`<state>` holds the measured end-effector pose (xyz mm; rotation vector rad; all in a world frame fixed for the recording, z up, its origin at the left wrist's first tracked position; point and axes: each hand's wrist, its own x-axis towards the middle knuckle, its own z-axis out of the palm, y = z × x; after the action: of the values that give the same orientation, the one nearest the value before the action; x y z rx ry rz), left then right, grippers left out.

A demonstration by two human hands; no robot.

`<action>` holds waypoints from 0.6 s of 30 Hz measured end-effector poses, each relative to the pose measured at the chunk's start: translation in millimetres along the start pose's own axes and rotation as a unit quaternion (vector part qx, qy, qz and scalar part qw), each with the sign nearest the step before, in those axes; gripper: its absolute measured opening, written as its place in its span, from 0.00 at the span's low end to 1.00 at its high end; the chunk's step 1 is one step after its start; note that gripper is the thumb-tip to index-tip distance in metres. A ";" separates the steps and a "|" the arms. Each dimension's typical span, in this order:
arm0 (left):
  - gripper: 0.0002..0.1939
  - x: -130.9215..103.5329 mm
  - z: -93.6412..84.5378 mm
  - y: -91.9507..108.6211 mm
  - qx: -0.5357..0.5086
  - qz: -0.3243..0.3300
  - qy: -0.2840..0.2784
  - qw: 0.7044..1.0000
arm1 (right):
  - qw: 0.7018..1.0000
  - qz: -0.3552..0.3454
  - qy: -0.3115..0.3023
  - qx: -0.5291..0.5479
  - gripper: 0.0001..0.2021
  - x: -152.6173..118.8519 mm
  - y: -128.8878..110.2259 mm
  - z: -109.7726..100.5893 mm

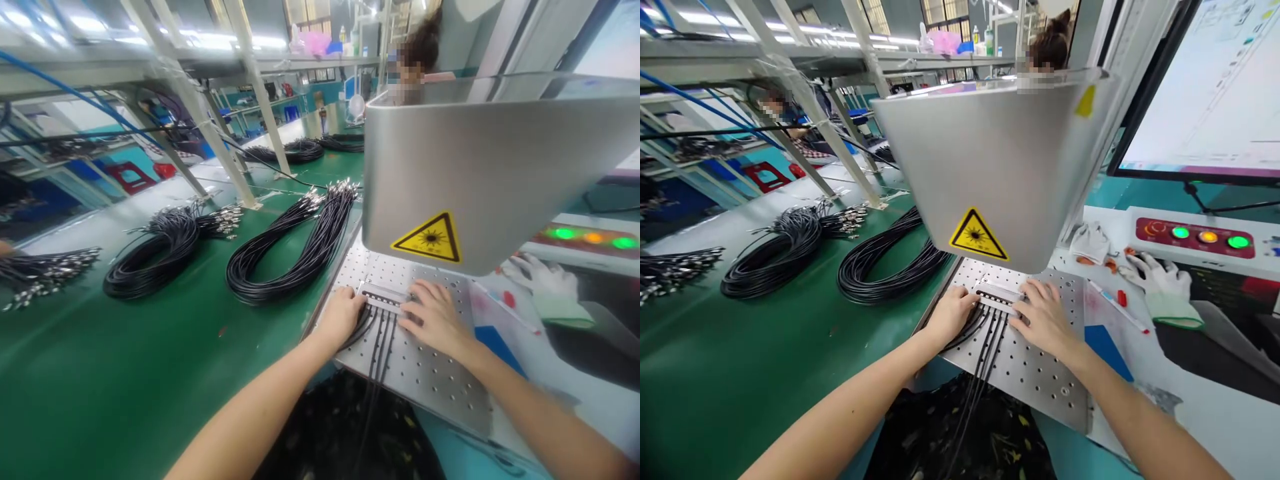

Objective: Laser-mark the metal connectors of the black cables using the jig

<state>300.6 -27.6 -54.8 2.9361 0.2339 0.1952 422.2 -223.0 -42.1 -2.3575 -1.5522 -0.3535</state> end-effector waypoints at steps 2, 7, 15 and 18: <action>0.13 2.1 2.4 2.7 0.013 0.018 0.006 1.000 | 1.000 -0.005 0.000 0.005 0.06 -2.6 4.2 -1.3; 0.13 3.0 5.1 13.7 0.029 0.064 0.016 0.997 | 1.000 -0.001 0.025 0.017 0.06 -16.8 17.7 -1.2; 0.12 1.6 3.7 14.1 0.063 0.089 0.011 0.994 | 1.000 0.007 0.007 0.026 0.06 -17.2 13.2 -4.2; 0.13 1.9 4.2 14.0 0.070 0.091 0.013 0.993 | 0.999 0.022 -0.023 0.014 0.11 -27.0 35.1 -15.6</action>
<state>305.1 -41.6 -55.9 3.0950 -0.0187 0.2521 443.5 -264.9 -41.2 -2.3903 -1.5139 -0.2688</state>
